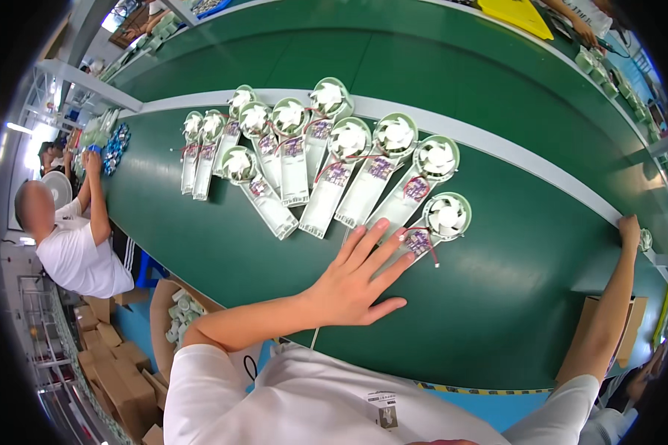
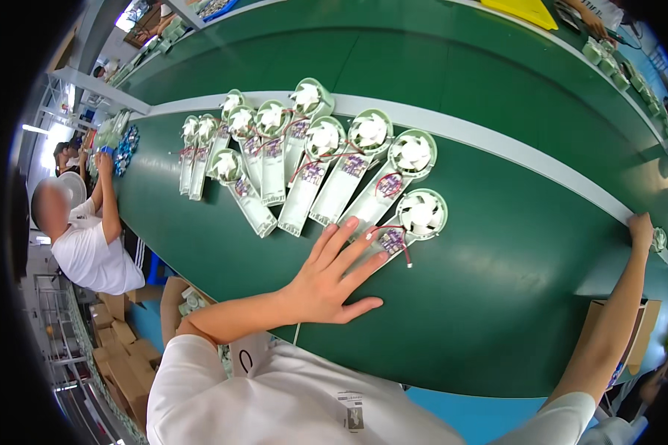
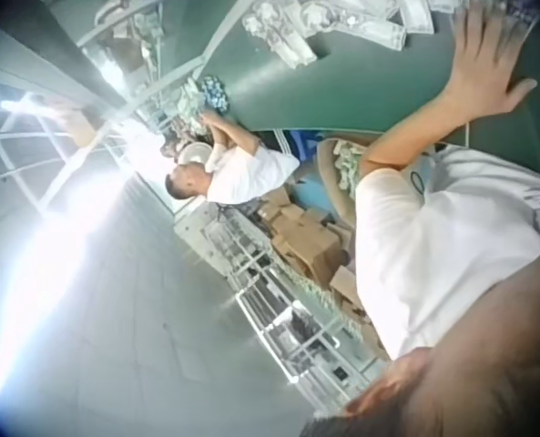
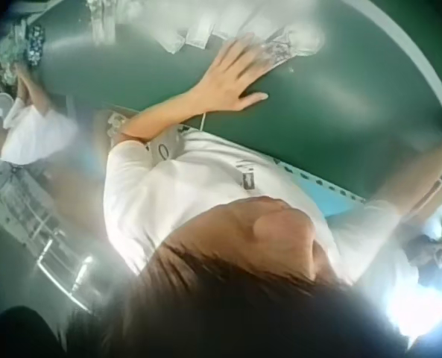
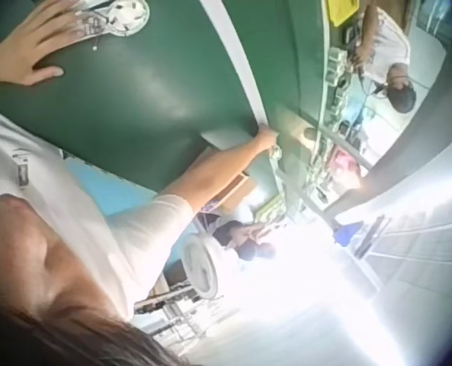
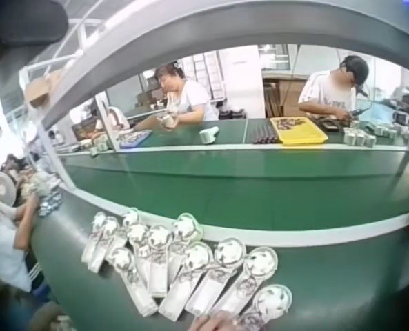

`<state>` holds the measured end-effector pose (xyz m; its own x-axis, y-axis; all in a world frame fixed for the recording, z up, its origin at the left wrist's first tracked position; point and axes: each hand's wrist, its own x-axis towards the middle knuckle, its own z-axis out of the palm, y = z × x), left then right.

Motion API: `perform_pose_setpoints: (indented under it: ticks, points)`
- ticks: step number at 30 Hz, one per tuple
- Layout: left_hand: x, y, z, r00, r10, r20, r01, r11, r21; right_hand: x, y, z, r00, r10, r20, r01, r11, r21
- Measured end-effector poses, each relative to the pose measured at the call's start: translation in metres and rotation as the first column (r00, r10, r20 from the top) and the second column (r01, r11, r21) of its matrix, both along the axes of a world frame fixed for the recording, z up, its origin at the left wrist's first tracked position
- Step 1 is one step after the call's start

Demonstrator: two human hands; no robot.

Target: Assembling and labeling small electronic fan components on a factory production line.

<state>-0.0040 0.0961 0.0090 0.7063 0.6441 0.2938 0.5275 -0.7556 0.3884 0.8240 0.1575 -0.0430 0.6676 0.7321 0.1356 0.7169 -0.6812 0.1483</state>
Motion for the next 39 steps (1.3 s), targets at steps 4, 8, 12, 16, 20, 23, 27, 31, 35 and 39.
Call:
perform_pose_setpoints:
  ticks: [4, 8, 12, 16, 20, 23, 27, 31, 35, 39]
  points:
    - [0.000, 0.000, 0.000, 0.999, -0.036, 0.001, 0.036, 0.999, -0.008, -0.067, 0.015, -0.016, 0.973, 0.186, 0.136, -0.172, 0.979, -0.113]
    - [-0.003, -0.006, -0.007, 0.998, -0.006, 0.066, 0.009, 0.999, -0.050, -0.308, -0.019, 0.022, 0.856, 0.504, 0.113, -0.507, 0.862, -0.006]
    - [-0.010, -0.010, 0.000, 0.997, -0.022, 0.080, 0.015, 0.996, 0.088, -0.523, -0.114, 0.068, 0.786, 0.618, 0.038, -0.618, 0.780, 0.100]
    - [-0.011, -0.033, 0.007, 0.972, -0.068, 0.226, 0.076, 0.997, -0.024, -0.628, -0.189, 0.075, 0.690, 0.684, -0.235, -0.652, 0.729, 0.208]
    - [-0.010, -0.071, 0.002, 0.936, -0.048, 0.350, 0.129, 0.969, -0.213, -0.672, -0.230, 0.083, 0.588, 0.700, -0.406, -0.673, 0.701, 0.235]
    - [-0.010, -0.091, -0.004, 0.919, 0.026, 0.394, 0.095, 0.954, -0.285, -0.676, -0.244, 0.092, 0.561, 0.697, -0.447, -0.656, 0.704, 0.273]
    - [-0.009, -0.099, -0.007, 0.901, 0.112, 0.419, 0.011, 0.960, -0.281, -0.651, -0.254, 0.099, 0.372, 0.770, -0.519, -0.554, 0.632, 0.541]
    - [0.001, -0.101, -0.007, 0.884, 0.096, 0.458, 0.011, 0.974, -0.225, -0.643, -0.242, 0.105, 0.410, 0.342, -0.845, 0.077, 0.911, 0.406]
    - [0.014, -0.100, -0.007, 0.892, 0.129, 0.434, -0.070, 0.986, -0.149, -0.629, -0.224, 0.083, 0.228, 0.387, -0.893, -0.012, 0.919, 0.395]
    - [0.025, -0.103, -0.011, 0.901, 0.127, 0.414, -0.089, 0.990, -0.108, -0.632, -0.220, 0.082, 0.006, 0.353, -0.936, 0.092, 0.931, 0.352]
